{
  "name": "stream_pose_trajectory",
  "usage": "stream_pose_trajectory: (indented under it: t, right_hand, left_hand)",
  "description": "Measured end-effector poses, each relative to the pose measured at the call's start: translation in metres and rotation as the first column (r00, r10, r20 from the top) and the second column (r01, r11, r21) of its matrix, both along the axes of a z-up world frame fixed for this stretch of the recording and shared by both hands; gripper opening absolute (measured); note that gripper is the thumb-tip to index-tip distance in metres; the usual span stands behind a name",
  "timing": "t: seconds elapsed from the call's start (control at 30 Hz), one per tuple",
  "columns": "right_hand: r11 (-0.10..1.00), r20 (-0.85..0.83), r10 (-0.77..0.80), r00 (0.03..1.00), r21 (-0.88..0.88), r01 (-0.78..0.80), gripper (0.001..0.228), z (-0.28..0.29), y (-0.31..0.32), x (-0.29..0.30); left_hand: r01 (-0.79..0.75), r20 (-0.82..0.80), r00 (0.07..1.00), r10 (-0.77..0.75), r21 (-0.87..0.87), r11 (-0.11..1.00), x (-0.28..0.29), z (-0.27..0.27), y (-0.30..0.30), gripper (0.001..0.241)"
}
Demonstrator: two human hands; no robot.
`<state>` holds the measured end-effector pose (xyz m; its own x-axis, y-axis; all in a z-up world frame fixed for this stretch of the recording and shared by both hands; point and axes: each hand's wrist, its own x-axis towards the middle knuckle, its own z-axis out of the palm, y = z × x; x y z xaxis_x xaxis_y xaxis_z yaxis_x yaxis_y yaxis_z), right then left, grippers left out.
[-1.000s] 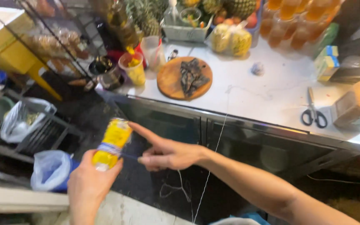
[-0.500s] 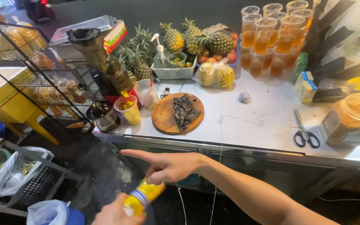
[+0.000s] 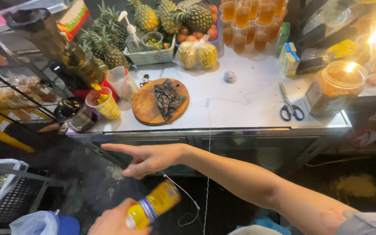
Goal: Securing a beverage can and a dried food item using thin wire.
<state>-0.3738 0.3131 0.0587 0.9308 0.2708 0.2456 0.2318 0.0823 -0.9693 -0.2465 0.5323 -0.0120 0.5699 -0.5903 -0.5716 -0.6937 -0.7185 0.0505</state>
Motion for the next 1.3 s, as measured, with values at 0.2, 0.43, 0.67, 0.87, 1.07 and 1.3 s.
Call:
stream_pose_trajectory:
  t: [0.2,0.43,0.67,0.87,1.07,1.3]
  right_hand:
    - [0.992,-0.061,-0.083,0.995,0.092,0.088,0.081,0.003,0.031,-0.033]
    - [0.806,-0.170,0.157,0.973,0.591,-0.027,0.087,-0.064,0.008,-0.022]
    - [0.996,-0.037,-0.090,0.995,-0.020,0.089,0.069,0.015,0.019,-0.029]
    - [0.962,-0.176,-0.128,0.976,0.216,0.165,0.084,-0.051,0.028,-0.025]
    - [0.896,-0.288,-0.210,0.934,0.325,0.302,0.056,-0.074,0.006,0.011]
    - [0.970,-0.049,-0.245,0.968,-0.023,0.244,0.087,0.010,0.032,-0.011]
  left_hand:
    - [-0.277,0.166,0.813,0.558,-0.733,0.621,0.016,0.028,0.024,0.072]
    - [-0.485,-0.717,0.670,-0.195,-0.621,0.616,-0.035,0.083,0.035,0.066]
    - [-0.161,0.037,0.983,0.178,-0.275,0.948,-0.035,0.051,0.005,0.061]
    - [-0.580,-0.513,0.806,0.295,-0.785,0.217,-0.018,0.064,0.025,0.047]
    - [-0.225,-0.512,0.798,-0.317,-0.741,0.632,-0.059,0.113,0.034,0.053]
    - [-0.292,-0.018,0.949,0.314,-0.418,0.860,-0.027,0.063,0.022,0.079]
